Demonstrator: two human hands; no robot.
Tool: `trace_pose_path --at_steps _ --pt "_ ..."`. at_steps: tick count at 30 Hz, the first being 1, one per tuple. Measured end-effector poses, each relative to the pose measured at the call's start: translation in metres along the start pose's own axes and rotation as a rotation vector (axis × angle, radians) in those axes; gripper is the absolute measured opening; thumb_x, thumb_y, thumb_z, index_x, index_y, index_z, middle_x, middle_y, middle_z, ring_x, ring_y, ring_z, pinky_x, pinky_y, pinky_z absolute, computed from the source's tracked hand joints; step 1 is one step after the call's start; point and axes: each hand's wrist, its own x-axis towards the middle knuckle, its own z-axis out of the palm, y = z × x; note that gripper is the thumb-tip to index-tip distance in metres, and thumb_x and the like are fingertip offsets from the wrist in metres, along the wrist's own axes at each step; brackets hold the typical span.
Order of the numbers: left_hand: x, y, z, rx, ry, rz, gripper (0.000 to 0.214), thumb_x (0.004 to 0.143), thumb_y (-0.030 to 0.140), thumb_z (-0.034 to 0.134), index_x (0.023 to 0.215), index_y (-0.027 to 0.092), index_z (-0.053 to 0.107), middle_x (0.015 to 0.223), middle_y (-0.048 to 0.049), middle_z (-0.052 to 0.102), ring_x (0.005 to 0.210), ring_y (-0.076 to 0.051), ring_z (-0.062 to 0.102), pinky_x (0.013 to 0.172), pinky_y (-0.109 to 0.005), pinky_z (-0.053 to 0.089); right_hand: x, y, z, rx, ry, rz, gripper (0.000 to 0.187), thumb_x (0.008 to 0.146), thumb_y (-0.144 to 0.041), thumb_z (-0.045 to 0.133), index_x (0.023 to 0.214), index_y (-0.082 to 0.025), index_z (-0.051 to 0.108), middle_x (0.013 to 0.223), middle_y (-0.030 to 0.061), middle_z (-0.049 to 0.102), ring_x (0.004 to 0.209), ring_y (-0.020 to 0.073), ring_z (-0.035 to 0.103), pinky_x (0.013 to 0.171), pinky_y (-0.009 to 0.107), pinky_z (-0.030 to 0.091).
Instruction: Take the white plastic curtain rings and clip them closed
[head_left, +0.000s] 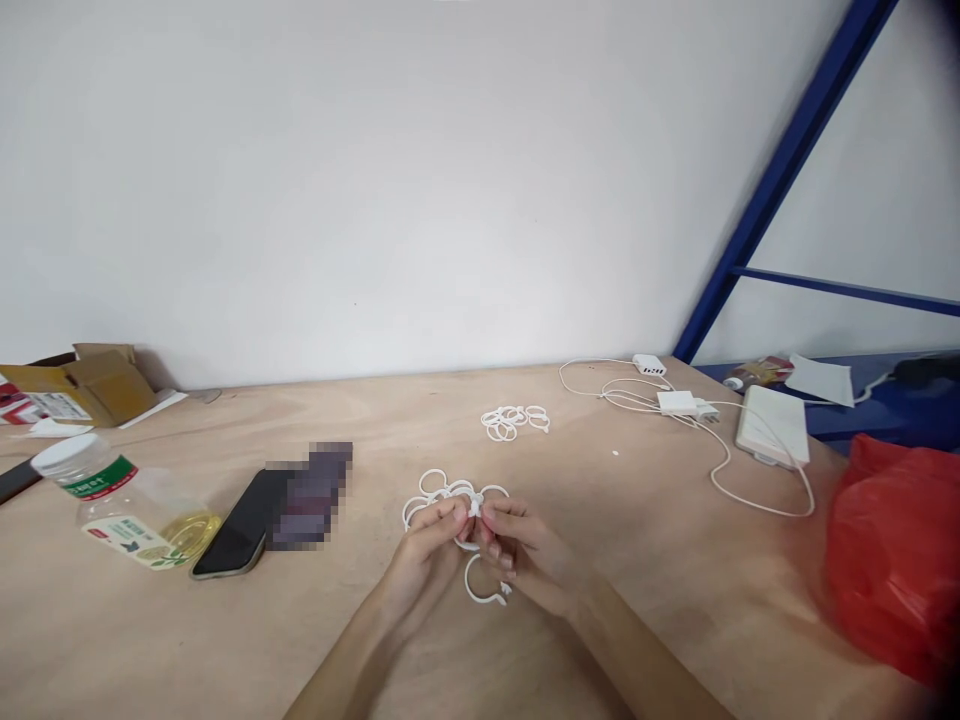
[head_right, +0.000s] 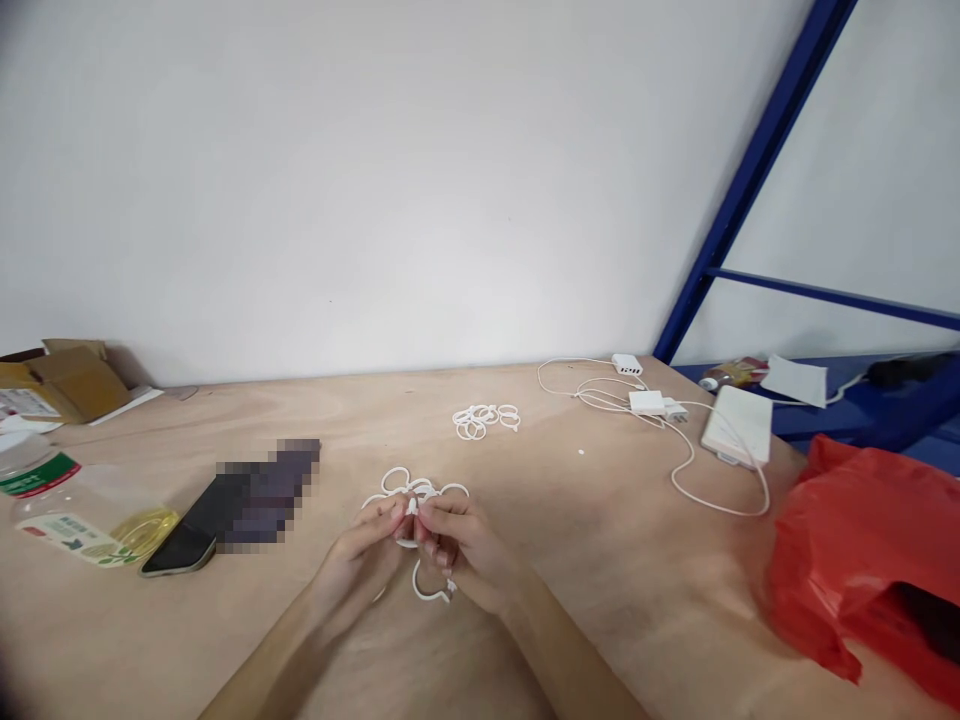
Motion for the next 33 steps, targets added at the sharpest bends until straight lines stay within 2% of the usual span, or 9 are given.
trace_pose_path --at_steps 3,6,9,12,16,18,21,26,33 --pt "-0.004 0.004 0.001 0.059 0.026 0.047 0.036 0.083 0.047 0.053 0.061 0.020 0.041 0.070 -0.0048 0.054 0.078 -0.022 0.058 0.075 -0.038 0.045 -0.001 0.005 0.007 0.131 -0.024 -0.097 0.034 0.074 -0.037 0.072 0.056 -0.015 0.054 0.049 -0.0048 0.041 0.045 0.0052 0.025 0.044 0.022 0.020" --pt "-0.006 0.006 0.000 0.167 0.100 0.121 0.042 0.083 0.055 0.048 0.059 0.021 0.038 0.068 -0.0044 0.050 0.080 -0.024 0.058 0.075 -0.040 0.046 -0.001 0.007 0.013 0.215 -0.035 -0.167 0.035 0.075 -0.041 0.071 0.056 -0.018 0.052 0.051 -0.0048 0.038 0.049 0.0079 0.028 0.050 0.024 0.028" --pt "-0.004 0.007 -0.004 0.258 0.108 0.124 0.043 0.084 0.055 0.047 0.059 0.020 0.045 0.070 -0.0063 0.053 0.080 -0.024 0.058 0.073 -0.039 0.047 0.000 0.006 0.015 0.149 -0.011 -0.158 0.032 0.074 -0.043 0.071 0.059 -0.018 0.058 0.058 -0.0021 0.047 0.053 0.0092 0.034 0.055 0.026 0.032" --pt "0.001 0.002 -0.013 0.412 0.153 0.210 0.039 0.083 0.049 0.052 0.062 0.017 0.056 0.077 -0.0072 0.057 0.079 -0.021 0.057 0.073 -0.035 0.046 0.004 0.004 0.008 -0.093 0.131 -0.181 0.031 0.074 -0.046 0.068 0.065 -0.017 0.065 0.069 0.0023 0.059 0.058 0.0109 0.043 0.058 0.027 0.035" --pt "0.006 -0.007 -0.026 0.956 0.333 0.366 0.025 0.084 0.036 0.055 0.070 0.020 0.067 0.081 -0.0050 0.058 0.085 -0.021 0.052 0.081 -0.035 0.041 0.018 0.000 -0.021 -0.622 0.543 -0.358 0.021 0.072 -0.039 0.067 0.076 -0.019 0.071 0.080 0.0052 0.067 0.071 0.0180 0.054 0.068 0.031 0.041" --pt "0.006 -0.010 -0.030 1.192 0.364 0.405 0.019 0.084 0.030 0.055 0.073 0.022 0.069 0.083 -0.0047 0.059 0.087 -0.021 0.051 0.083 -0.037 0.039 0.029 -0.006 -0.041 -0.839 0.701 -0.428 0.024 0.075 -0.037 0.060 0.084 -0.018 0.071 0.087 0.0070 0.069 0.073 0.0199 0.056 0.070 0.033 0.043" --pt "0.005 -0.013 -0.031 1.385 0.365 0.432 0.012 0.080 0.022 0.057 0.079 0.023 0.069 0.087 -0.0054 0.059 0.087 -0.022 0.051 0.082 -0.038 0.039 0.048 -0.017 -0.067 -1.221 0.790 -0.417 0.030 0.080 -0.030 0.049 0.100 -0.017 0.067 0.100 0.0084 0.067 0.084 0.0197 0.058 0.079 0.032 0.044" --pt "0.004 -0.015 -0.031 1.417 0.329 0.518 0.014 0.077 0.017 0.056 0.083 0.022 0.067 0.087 -0.0061 0.057 0.088 -0.022 0.051 0.080 -0.037 0.041 0.072 -0.029 -0.088 -1.343 0.839 -0.322 0.026 0.076 -0.026 0.056 0.098 -0.017 0.066 0.094 0.0093 0.065 0.093 0.0233 0.056 0.083 0.033 0.039" --pt "0.006 -0.015 -0.031 1.330 0.365 0.571 0.014 0.080 0.019 0.053 0.085 0.021 0.066 0.088 -0.0060 0.058 0.089 -0.021 0.052 0.081 -0.037 0.041 0.078 -0.025 -0.092 -1.294 0.868 -0.318 0.008 0.075 -0.026 0.056 0.071 -0.021 0.061 0.071 0.0033 0.059 0.077 0.0213 0.055 0.072 0.032 0.035"
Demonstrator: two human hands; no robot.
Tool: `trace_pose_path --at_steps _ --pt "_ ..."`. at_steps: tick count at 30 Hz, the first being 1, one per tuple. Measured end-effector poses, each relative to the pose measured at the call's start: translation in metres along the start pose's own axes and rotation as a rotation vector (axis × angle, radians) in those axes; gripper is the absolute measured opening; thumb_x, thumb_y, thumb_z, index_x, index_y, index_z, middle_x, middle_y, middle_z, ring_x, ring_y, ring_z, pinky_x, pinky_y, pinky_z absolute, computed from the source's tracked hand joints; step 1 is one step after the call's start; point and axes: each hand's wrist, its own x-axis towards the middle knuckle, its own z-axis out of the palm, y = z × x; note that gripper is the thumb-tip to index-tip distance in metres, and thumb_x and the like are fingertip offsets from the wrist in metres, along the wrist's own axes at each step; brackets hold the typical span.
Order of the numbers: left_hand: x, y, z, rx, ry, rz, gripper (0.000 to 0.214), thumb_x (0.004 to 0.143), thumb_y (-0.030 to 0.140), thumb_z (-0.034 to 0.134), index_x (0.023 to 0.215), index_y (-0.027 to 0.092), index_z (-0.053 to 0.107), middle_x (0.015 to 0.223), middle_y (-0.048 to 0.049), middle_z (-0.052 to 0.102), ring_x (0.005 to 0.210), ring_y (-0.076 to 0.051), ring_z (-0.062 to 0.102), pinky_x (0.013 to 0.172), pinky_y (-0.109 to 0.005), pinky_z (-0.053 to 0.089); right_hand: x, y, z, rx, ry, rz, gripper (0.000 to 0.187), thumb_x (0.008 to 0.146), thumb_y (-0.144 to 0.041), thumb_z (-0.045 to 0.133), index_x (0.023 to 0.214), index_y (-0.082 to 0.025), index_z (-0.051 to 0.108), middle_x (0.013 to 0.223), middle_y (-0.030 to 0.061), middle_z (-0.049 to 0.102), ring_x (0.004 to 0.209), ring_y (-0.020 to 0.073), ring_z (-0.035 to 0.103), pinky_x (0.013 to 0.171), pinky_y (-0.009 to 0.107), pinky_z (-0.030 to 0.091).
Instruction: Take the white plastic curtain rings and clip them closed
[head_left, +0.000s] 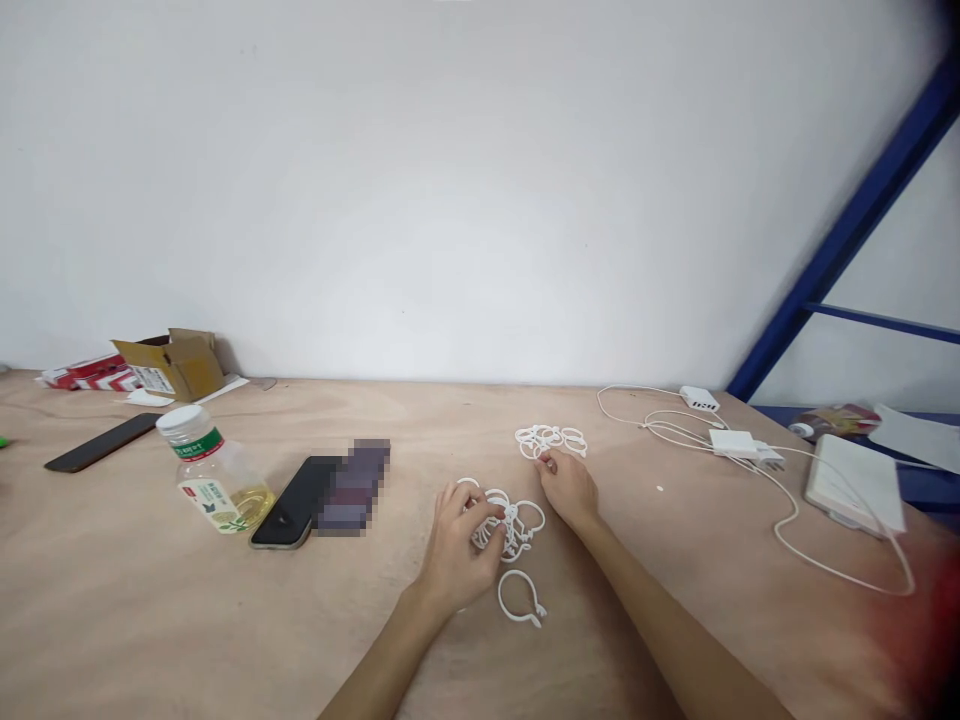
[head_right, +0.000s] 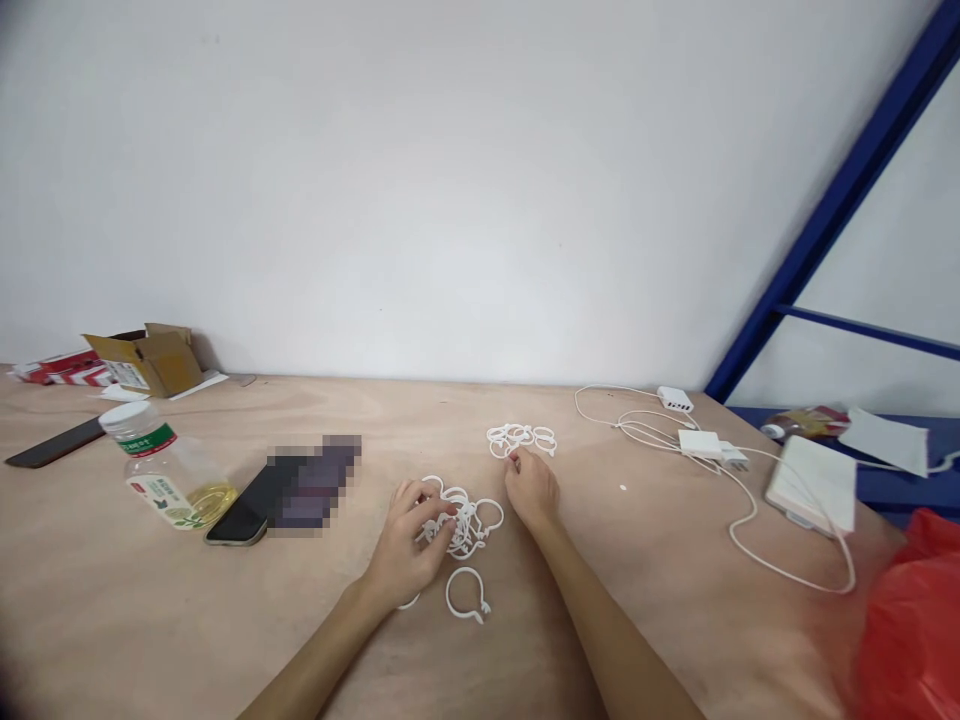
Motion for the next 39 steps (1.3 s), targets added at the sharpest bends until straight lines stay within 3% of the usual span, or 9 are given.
trace_pose_path --at_steps 4,6,9,12,18,23,26,30,39 --pt "0.002 0.000 0.000 -0.035 0.040 -0.051 0.016 0.086 0.022 0.049 0.088 0.020 0.065 0.087 -0.0059 0.062 0.087 -0.020 0.054 0.082 -0.037 0.040 -0.012 -0.007 -0.006 0.142 0.011 -0.002 0.021 0.081 -0.039 0.048 0.075 -0.020 0.056 0.070 0.0025 0.057 0.071 0.0198 0.053 0.068 0.031 0.038" --pt "0.003 0.000 0.000 -0.070 0.053 -0.088 0.019 0.089 0.024 0.045 0.089 0.020 0.064 0.088 -0.0060 0.064 0.087 -0.020 0.055 0.082 -0.036 0.040 -0.027 -0.016 -0.012 0.320 -0.051 0.014 0.029 0.081 -0.048 0.049 0.077 -0.020 0.054 0.066 -0.0001 0.053 0.063 0.0171 0.050 0.062 0.030 0.039" --pt "0.005 0.003 0.001 -0.149 0.079 -0.158 0.025 0.092 0.029 0.041 0.091 0.019 0.064 0.090 -0.0070 0.066 0.088 -0.020 0.056 0.083 -0.036 0.040 -0.059 -0.037 -0.021 0.965 -0.345 0.182 0.033 0.071 -0.049 0.068 0.072 -0.020 0.052 0.063 -0.0039 0.045 0.057 0.0122 0.044 0.057 0.027 0.036" --pt "0.006 0.009 0.000 -0.264 0.060 -0.219 0.033 0.094 0.036 0.037 0.086 0.018 0.064 0.086 -0.0067 0.065 0.085 -0.020 0.057 0.081 -0.034 0.041 -0.086 -0.054 -0.025 1.233 -0.586 0.264 0.029 0.071 -0.042 0.072 0.071 -0.020 0.054 0.064 -0.0044 0.044 0.057 0.0101 0.043 0.058 0.025 0.035" --pt "0.009 0.017 -0.005 -0.642 -0.085 -0.378 0.038 0.089 0.047 0.045 0.069 0.017 0.058 0.065 -0.0017 0.059 0.065 -0.015 0.054 0.063 -0.026 0.042 -0.099 -0.061 -0.028 1.223 -0.758 0.234 0.028 0.073 -0.043 0.071 0.073 -0.017 0.061 0.065 -0.0019 0.051 0.059 0.0094 0.044 0.054 0.023 0.032" --pt "0.012 0.019 -0.010 -0.849 -0.276 -0.379 0.039 0.080 0.050 0.057 0.061 0.016 0.055 0.061 -0.0014 0.058 0.063 -0.015 0.054 0.065 -0.028 0.042 -0.099 -0.062 -0.037 1.118 -0.748 0.296 0.039 0.076 -0.054 0.064 0.067 -0.015 0.060 0.064 -0.0016 0.055 0.045 0.0049 0.036 0.041 0.022 0.014" --pt "0.011 0.022 -0.012 -1.023 -0.373 -0.442 0.036 0.079 0.047 0.060 0.060 0.017 0.052 0.062 -0.0032 0.060 0.066 -0.018 0.058 0.068 -0.030 0.043 -0.101 -0.065 -0.039 1.131 -0.791 0.290 0.036 0.075 -0.048 0.067 0.062 -0.016 0.057 0.054 -0.0037 0.052 0.040 0.0039 0.031 0.039 0.022 0.013" --pt "0.008 0.030 -0.011 -1.223 -0.386 -0.545 0.035 0.078 0.045 0.060 0.059 0.018 0.047 0.068 -0.0051 0.060 0.071 -0.022 0.062 0.070 -0.036 0.047 -0.105 -0.069 -0.038 1.245 -0.772 0.262 0.035 0.071 -0.043 0.072 0.057 -0.016 0.053 0.056 -0.0016 0.056 0.042 0.0045 0.034 0.041 0.022 0.016" --pt "0.007 0.037 -0.014 -1.319 -0.384 -0.591 0.036 0.074 0.044 0.066 0.056 0.018 0.050 0.068 -0.0055 0.057 0.076 -0.023 0.060 0.072 -0.038 0.048 -0.114 -0.067 -0.030 1.401 -0.746 0.304 0.034 0.068 -0.039 0.075 0.051 -0.017 0.055 0.040 -0.0051 0.046 0.037 0.0048 0.027 0.041 0.023 0.015"
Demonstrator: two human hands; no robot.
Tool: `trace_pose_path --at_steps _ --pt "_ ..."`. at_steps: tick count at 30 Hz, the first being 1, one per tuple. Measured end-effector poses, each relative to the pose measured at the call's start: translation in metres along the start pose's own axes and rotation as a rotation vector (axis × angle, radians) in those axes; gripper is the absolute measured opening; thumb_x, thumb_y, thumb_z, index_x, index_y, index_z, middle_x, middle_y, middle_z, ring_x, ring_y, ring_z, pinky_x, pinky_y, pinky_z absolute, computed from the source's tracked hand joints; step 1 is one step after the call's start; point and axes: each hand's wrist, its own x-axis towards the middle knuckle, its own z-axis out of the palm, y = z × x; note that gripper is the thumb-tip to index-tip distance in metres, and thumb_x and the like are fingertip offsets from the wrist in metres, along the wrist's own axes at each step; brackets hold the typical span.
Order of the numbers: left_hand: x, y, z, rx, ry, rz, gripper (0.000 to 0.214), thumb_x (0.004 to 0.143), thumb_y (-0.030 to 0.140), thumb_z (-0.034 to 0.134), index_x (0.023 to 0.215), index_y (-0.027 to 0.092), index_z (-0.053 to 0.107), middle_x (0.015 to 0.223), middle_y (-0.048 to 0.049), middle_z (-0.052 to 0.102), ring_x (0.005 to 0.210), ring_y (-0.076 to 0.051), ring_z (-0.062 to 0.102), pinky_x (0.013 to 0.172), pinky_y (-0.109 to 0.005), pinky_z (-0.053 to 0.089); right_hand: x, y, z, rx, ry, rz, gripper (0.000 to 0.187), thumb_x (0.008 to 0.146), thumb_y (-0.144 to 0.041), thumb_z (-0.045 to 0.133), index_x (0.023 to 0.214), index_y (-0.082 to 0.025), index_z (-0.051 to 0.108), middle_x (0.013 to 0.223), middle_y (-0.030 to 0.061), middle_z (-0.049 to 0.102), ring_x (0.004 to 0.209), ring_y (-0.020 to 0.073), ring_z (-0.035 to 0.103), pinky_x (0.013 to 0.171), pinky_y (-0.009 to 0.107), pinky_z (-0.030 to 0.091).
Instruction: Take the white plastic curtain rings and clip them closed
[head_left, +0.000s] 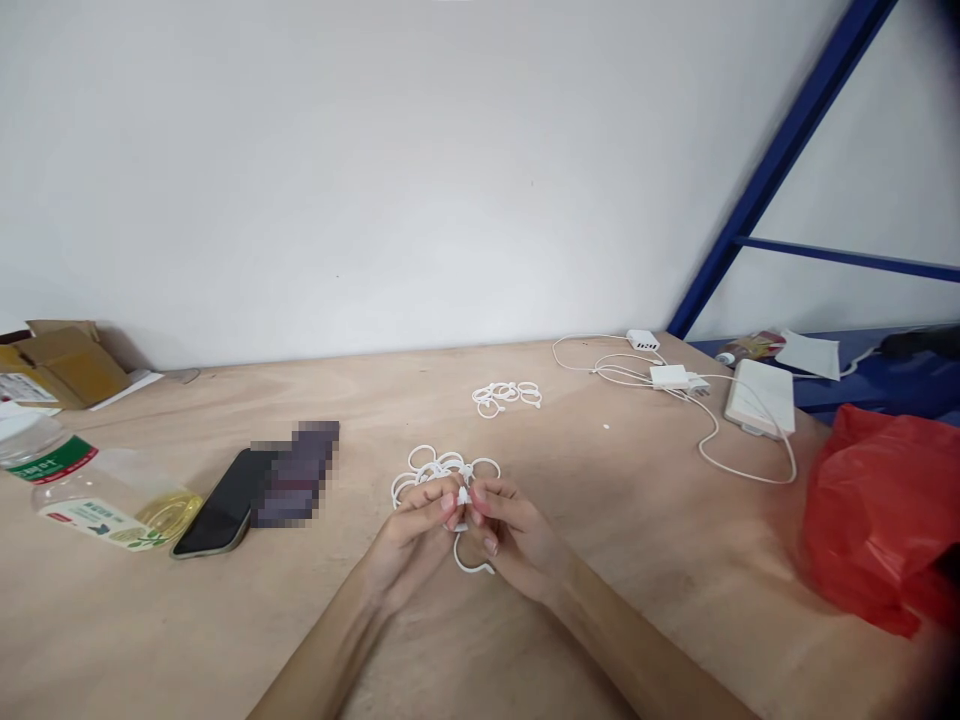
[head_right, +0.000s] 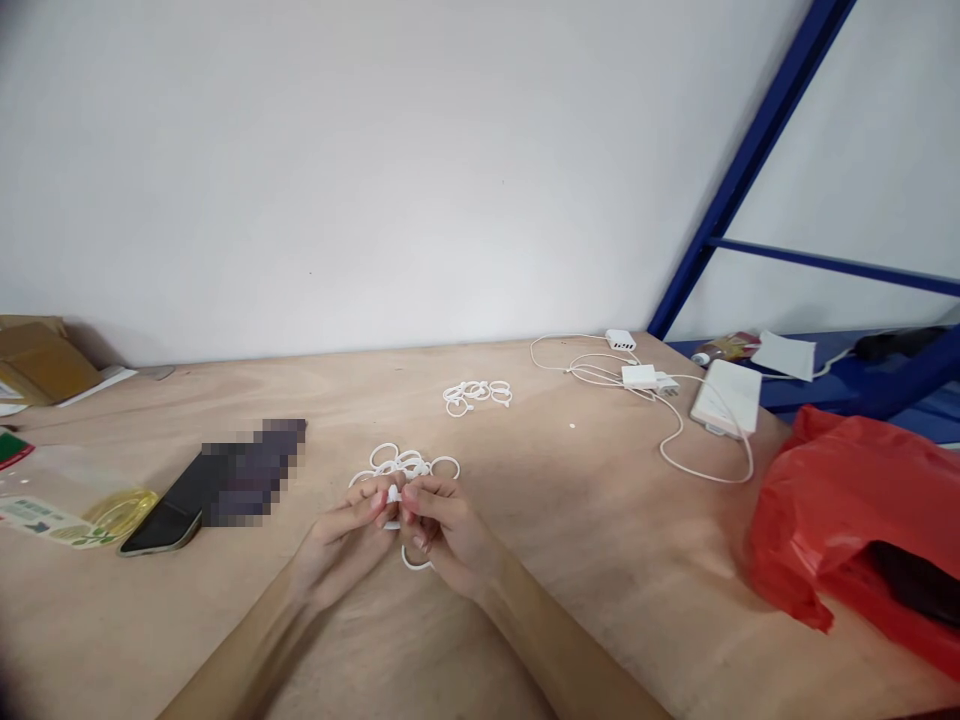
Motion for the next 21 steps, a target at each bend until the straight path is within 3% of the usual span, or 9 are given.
trace_pose_path --at_steps 5,8,11,15,18,21 --pt "-0.001 -0.001 0.000 -0.186 -0.042 0.001 0.033 0.076 0.035 0.067 0.055 0.016 0.050 0.068 -0.0027 0.052 0.072 -0.017 0.055 0.074 -0.033 0.046 0.001 0.005 -0.002 0.091 -0.058 -0.022 0.032 0.072 -0.035 0.072 0.053 -0.016 0.055 0.038 -0.0062 0.043 0.035 0.0042 0.026 0.041 0.022 0.017" --pt "-0.001 -0.001 0.001 -0.319 -0.024 0.088 0.032 0.076 0.031 0.068 0.054 0.015 0.050 0.063 0.0003 0.045 0.066 -0.013 0.049 0.073 -0.029 0.044 0.000 0.002 0.000 0.181 -0.072 -0.046 0.033 0.073 -0.037 0.072 0.056 -0.017 0.053 0.041 -0.0064 0.044 0.037 0.0051 0.031 0.043 0.022 0.022" --pt "0.000 0.000 -0.001 -0.299 -0.045 0.084 0.033 0.078 0.036 0.065 0.056 0.016 0.051 0.063 0.0002 0.046 0.064 -0.014 0.049 0.071 -0.030 0.043 0.000 -0.001 0.001 0.161 -0.049 -0.032 0.034 0.074 -0.042 0.071 0.059 -0.017 0.054 0.044 -0.0056 0.046 0.039 0.0061 0.034 0.044 0.022 0.026" --pt "0.006 -0.004 -0.010 0.043 0.058 0.058 0.032 0.080 0.041 0.060 0.061 0.016 0.056 0.069 -0.0030 0.056 0.067 -0.016 0.052 0.070 -0.031 0.041 0.007 -0.005 -0.008 -0.141 0.161 -0.035 0.033 0.073 -0.047 0.069 0.062 -0.016 0.060 0.053 -0.0026 0.054 0.046 0.0077 0.040 0.046 0.022 0.027" --pt "0.009 -0.009 -0.020 0.619 0.240 0.232 0.026 0.081 0.037 0.059 0.066 0.016 0.064 0.067 -0.0030 0.057 0.068 -0.017 0.051 0.068 -0.031 0.038 0.017 -0.008 -0.027 -0.553 0.425 -0.204 0.029 0.072 -0.045 0.067 0.065 -0.017 0.065 0.059 -0.0008 0.059 0.057 0.0120 0.049 0.054 0.024 0.036" --pt "0.008 -0.013 -0.024 1.165 0.354 0.447 0.018 0.082 0.028 0.058 0.072 0.019 0.070 0.068 -0.0036 0.059 0.072 -0.018 0.051 0.070 -0.032 0.036 0.032 -0.015 -0.053 -0.888 0.616 -0.377 0.027 0.074 -0.042 0.060 0.077 -0.017 0.069 0.081 0.0054 0.069 0.076 0.0197 0.059 0.070 0.030 0.044"
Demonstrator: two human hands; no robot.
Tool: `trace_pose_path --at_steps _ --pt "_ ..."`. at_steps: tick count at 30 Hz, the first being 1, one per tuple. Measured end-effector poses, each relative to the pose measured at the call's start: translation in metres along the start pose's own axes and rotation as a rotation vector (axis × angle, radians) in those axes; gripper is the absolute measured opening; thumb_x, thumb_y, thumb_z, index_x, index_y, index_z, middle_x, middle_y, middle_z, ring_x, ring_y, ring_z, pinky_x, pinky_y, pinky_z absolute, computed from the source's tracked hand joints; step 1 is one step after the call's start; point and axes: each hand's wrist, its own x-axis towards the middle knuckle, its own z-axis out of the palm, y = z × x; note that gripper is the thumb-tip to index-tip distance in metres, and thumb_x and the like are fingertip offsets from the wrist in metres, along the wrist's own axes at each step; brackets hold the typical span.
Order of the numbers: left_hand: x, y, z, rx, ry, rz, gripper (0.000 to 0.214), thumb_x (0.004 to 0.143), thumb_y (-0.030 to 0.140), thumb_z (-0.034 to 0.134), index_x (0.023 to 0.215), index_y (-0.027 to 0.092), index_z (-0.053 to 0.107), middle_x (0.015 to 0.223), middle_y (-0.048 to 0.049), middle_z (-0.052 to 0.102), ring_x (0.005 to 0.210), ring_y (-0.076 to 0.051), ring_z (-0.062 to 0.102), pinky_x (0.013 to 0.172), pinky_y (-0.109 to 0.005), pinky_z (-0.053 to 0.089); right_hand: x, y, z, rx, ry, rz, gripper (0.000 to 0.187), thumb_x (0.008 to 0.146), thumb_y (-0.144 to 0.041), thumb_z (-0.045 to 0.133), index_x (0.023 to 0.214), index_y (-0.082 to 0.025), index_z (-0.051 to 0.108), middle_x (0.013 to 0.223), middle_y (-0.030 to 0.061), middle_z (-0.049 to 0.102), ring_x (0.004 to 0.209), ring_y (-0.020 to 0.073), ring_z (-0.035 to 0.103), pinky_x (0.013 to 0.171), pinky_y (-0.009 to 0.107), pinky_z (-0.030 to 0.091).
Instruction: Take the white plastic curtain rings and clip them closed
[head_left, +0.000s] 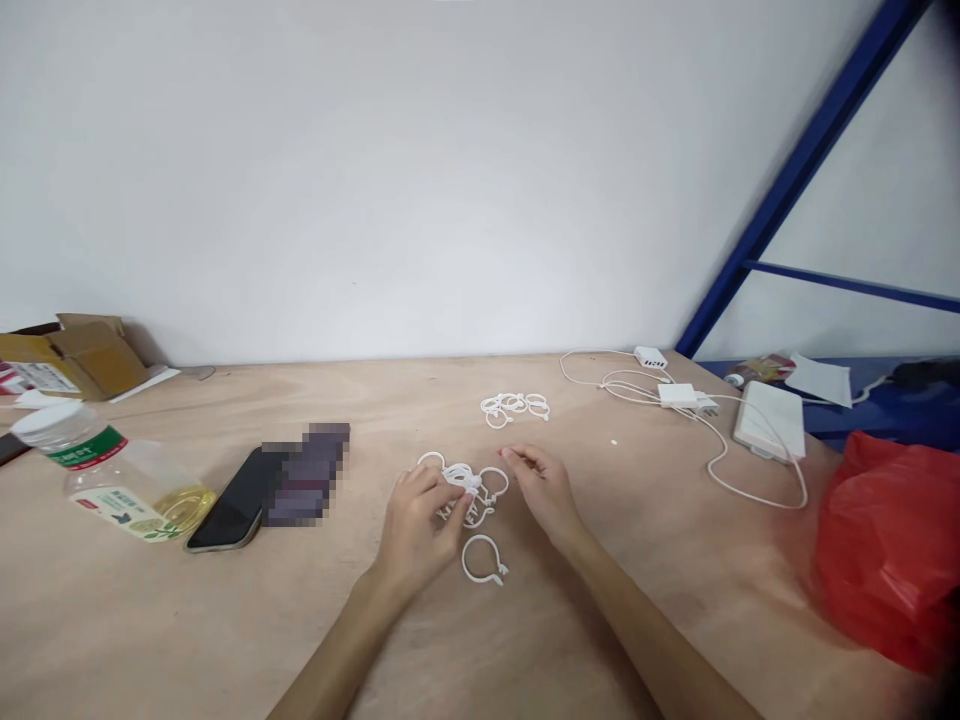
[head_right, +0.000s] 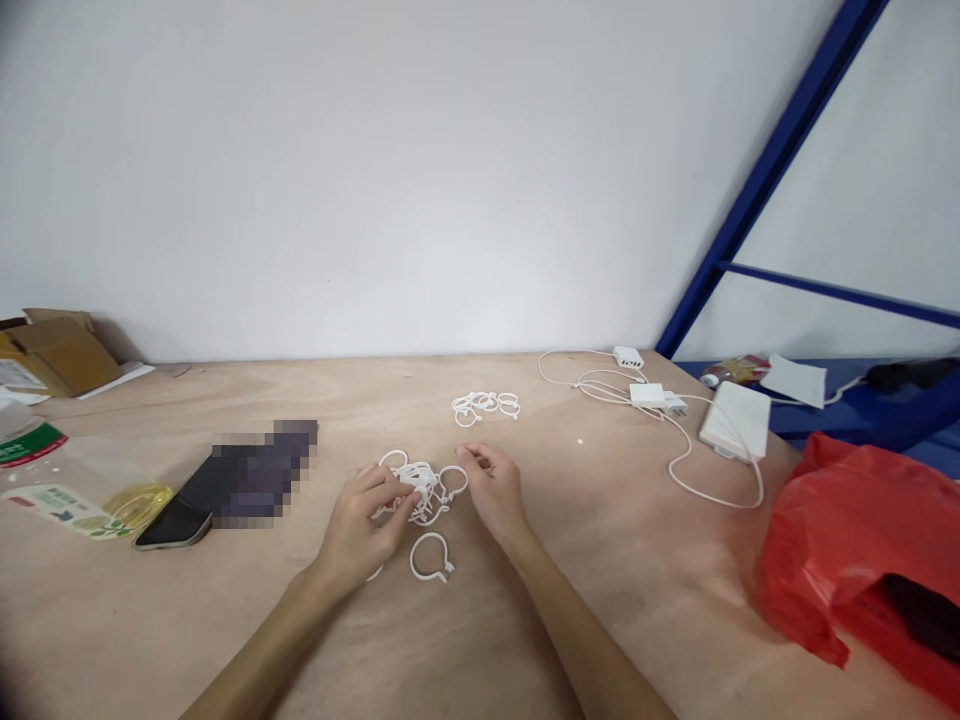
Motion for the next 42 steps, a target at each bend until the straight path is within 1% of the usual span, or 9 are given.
trace_pose_path --at_steps 8,14,23,28,31,33,36,39,42 --pt "-0.006 -0.002 0.008 0.224 0.038 0.080 0.013 0.080 0.016 0.058 0.085 0.021 0.068 0.075 -0.0031 0.062 0.074 -0.018 0.055 0.070 -0.032 0.038 0.054 0.022 0.009 -0.832 -0.144 -0.100 0.045 0.085 -0.029 0.043 0.128 -0.018 0.053 0.114 0.0113 0.063 0.099 0.0235 0.059 0.086 0.034 0.041" --pt "-0.006 -0.002 0.009 0.190 0.058 0.071 0.013 0.080 0.015 0.057 0.083 0.021 0.068 0.075 -0.0028 0.063 0.076 -0.018 0.056 0.071 -0.032 0.039 0.049 0.021 0.018 -1.010 -0.134 -0.166 0.027 0.088 -0.035 0.044 0.098 -0.019 0.063 0.100 0.0101 0.066 0.091 0.0242 0.059 0.078 0.033 0.038" --pt "-0.006 -0.002 0.009 0.164 0.058 0.068 0.013 0.083 0.017 0.055 0.085 0.021 0.068 0.078 -0.0031 0.064 0.078 -0.018 0.056 0.073 -0.034 0.040 0.032 0.024 -0.004 -0.783 -0.129 -0.228 0.029 0.084 -0.036 0.046 0.064 -0.019 0.057 0.074 0.0053 0.063 0.072 0.0177 0.056 0.068 0.027 0.037" --pt "-0.005 -0.004 0.008 0.153 0.064 0.067 0.015 0.083 0.016 0.053 0.086 0.020 0.068 0.078 -0.0035 0.065 0.077 -0.017 0.056 0.073 -0.034 0.040 0.024 0.015 -0.014 -0.885 -0.113 -0.091 0.013 0.077 -0.026 0.050 0.076 -0.019 0.060 0.073 0.0042 0.064 0.069 0.0175 0.056 0.061 0.026 0.034" --pt "-0.005 -0.005 0.007 0.164 0.068 0.082 0.016 0.084 0.015 0.052 0.086 0.020 0.067 0.075 -0.0037 0.065 0.075 -0.017 0.056 0.072 -0.033 0.041 0.024 0.012 -0.020 -0.886 -0.081 0.032 0.022 0.073 -0.027 0.055 0.092 -0.018 0.062 0.074 0.0042 0.066 0.068 0.0183 0.057 0.059 0.026 0.033" --pt "-0.005 -0.005 0.006 0.178 0.071 0.098 0.016 0.084 0.016 0.051 0.086 0.020 0.067 0.075 -0.0036 0.064 0.074 -0.017 0.056 0.072 -0.033 0.041 0.024 0.013 -0.023 -0.838 -0.072 0.013 0.018 0.074 -0.029 0.054 0.083 -0.018 0.065 0.070 0.0045 0.066 0.067 0.0182 0.057 0.059 0.026 0.034" --pt "-0.005 -0.004 0.005 0.189 0.096 0.101 0.018 0.086 0.019 0.050 0.089 0.020 0.067 0.076 -0.0037 0.064 0.075 -0.017 0.056 0.073 -0.033 0.041 0.020 0.013 -0.022 -0.653 -0.030 -0.104 0.022 0.077 -0.029 0.051 0.067 -0.018 0.066 0.065 0.0041 0.064 0.063 0.0171 0.056 0.061 0.027 0.037" --pt "-0.005 0.001 0.005 0.176 0.103 0.059 0.020 0.088 0.026 0.049 0.096 0.020 0.066 0.077 -0.0034 0.063 0.073 -0.016 0.055 0.073 -0.032 0.042 0.010 0.004 -0.014 -0.372 -0.006 -0.170 0.016 0.072 -0.025 0.054 0.070 -0.018 0.068 0.069 0.0034 0.065 0.063 0.0159 0.056 0.061 0.026 0.042" --pt "-0.006 0.007 0.005 0.106 0.080 0.003 0.023 0.088 0.031 0.050 0.101 0.020 0.065 0.079 -0.0027 0.063 0.072 -0.016 0.054 0.071 -0.029 0.042 -0.005 -0.012 -0.002 -0.161 -0.100 -0.187 0.012 0.070 -0.026 0.059 0.069 -0.018 0.068 0.070 0.0032 0.064 0.059 0.0139 0.053 0.056 0.026 0.042"
